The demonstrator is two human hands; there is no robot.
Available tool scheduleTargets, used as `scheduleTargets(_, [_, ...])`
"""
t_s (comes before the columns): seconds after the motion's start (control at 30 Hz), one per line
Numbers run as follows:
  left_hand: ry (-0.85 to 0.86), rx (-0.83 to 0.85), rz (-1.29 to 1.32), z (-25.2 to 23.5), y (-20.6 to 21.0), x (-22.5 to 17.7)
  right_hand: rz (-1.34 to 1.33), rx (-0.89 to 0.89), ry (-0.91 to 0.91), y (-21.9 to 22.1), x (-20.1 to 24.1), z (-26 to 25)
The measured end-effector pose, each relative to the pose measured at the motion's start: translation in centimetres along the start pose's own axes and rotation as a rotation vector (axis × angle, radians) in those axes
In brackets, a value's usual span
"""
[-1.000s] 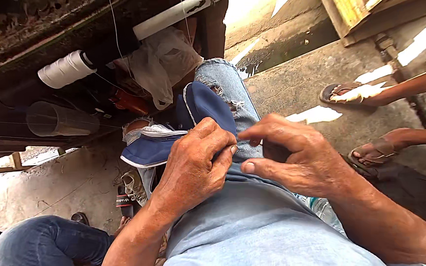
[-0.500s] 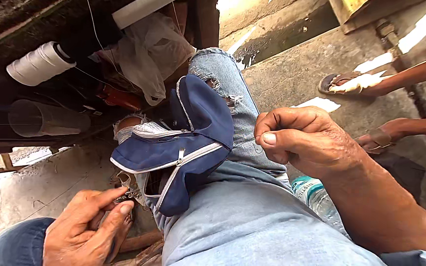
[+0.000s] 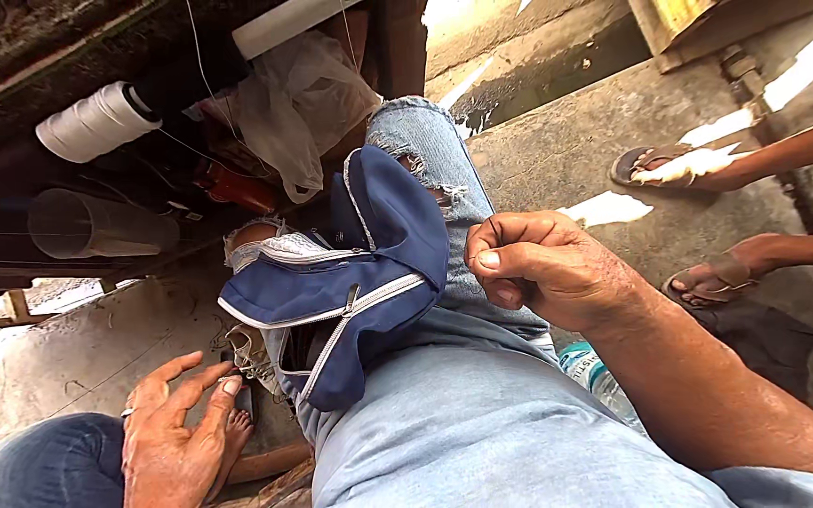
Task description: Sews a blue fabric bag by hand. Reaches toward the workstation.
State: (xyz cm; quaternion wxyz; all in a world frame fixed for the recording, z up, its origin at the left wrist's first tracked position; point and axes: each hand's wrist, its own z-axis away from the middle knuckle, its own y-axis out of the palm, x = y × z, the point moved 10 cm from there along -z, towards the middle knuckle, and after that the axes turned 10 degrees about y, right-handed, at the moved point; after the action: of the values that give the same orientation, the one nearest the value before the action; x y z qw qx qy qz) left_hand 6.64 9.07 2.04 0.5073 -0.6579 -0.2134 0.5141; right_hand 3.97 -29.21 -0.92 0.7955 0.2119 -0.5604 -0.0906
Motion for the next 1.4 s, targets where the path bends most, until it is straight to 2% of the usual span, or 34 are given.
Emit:
scheduleTargets(0.07, [0.260,0.018,0.249,-2.4,1.3,-5.7,-0.010,0.034,-0.023,0.0,0.3,0.2])
scheduleTargets(0.13, [0.439,0.170,0.647,-5.2,4.6,-10.3,-0.030,0.073,-0.031,0.2,0.4,0.1])
scheduleTargets(0.17, [0.450,0.257,0.830,-6.5,6.4,-11.5,-0.045,0.086,-0.030,0.3,0.3,0.1])
scheduleTargets(0.2, [0.393,0.320,0.998,-7.7,8.3,-12.0,-0.059,0.094,-0.024,0.4,0.2,0.0])
scheduleTargets(0.23, [0.263,0.350,1.109,-8.5,9.8,-11.9,-0.069,0.098,-0.018,0.4,0.1,-0.1])
scheduleTargets(0.3, [0.035,0.318,1.047,-9.4,10.8,-11.8,-0.086,0.095,-0.015,0.3,0.0,-0.2])
scheduleTargets(0.4, [-0.058,0.267,0.758,-10.6,10.2,-12.9,-0.100,0.090,-0.024,0.0,0.2,0.1])
scheduleTargets(0.47, [-0.086,0.293,0.668,-10.9,10.1,-13.0,-0.117,0.078,-0.025,-0.4,0.3,0.2])
scheduleTargets(0.67, [-0.134,0.330,0.682,-10.3,10.9,-12.2,-0.190,0.044,0.002,-0.7,-0.3,0.2])
scheduleTargets(0.77, [-0.093,0.300,0.515,-10.1,10.2,-12.2,-0.202,0.030,0.007,-1.0,-0.7,0.5])
scheduleTargets(0.83, [-0.123,0.302,0.543,-9.8,10.2,-11.7,-0.058,-0.012,0.000,-1.6,-0.6,0.8])
scheduleTargets(0.93, [-0.094,0.311,0.455,-9.7,10.2,-10.9,0.582,-0.258,-0.064,-3.8,1.1,2.0])
scheduleTargets(1.0, [-0.052,0.323,0.427,-9.2,11.1,-9.2,0.837,-0.387,-0.043,-4.8,2.1,2.8])
scheduleTargets(1.07, [0.061,0.260,0.417,-8.8,11.2,-8.2,0.895,-0.402,-0.107,-3.9,3.3,3.3])
scheduleTargets(1.23, [-0.005,0.111,0.516,-9.4,8.4,-10.1,0.895,-0.256,-0.334,1.6,4.4,3.6])
scheduleTargets(1.4, [0.051,0.081,0.428,-8.7,7.8,-11.0,0.900,-0.220,-0.460,3.3,4.2,2.8])
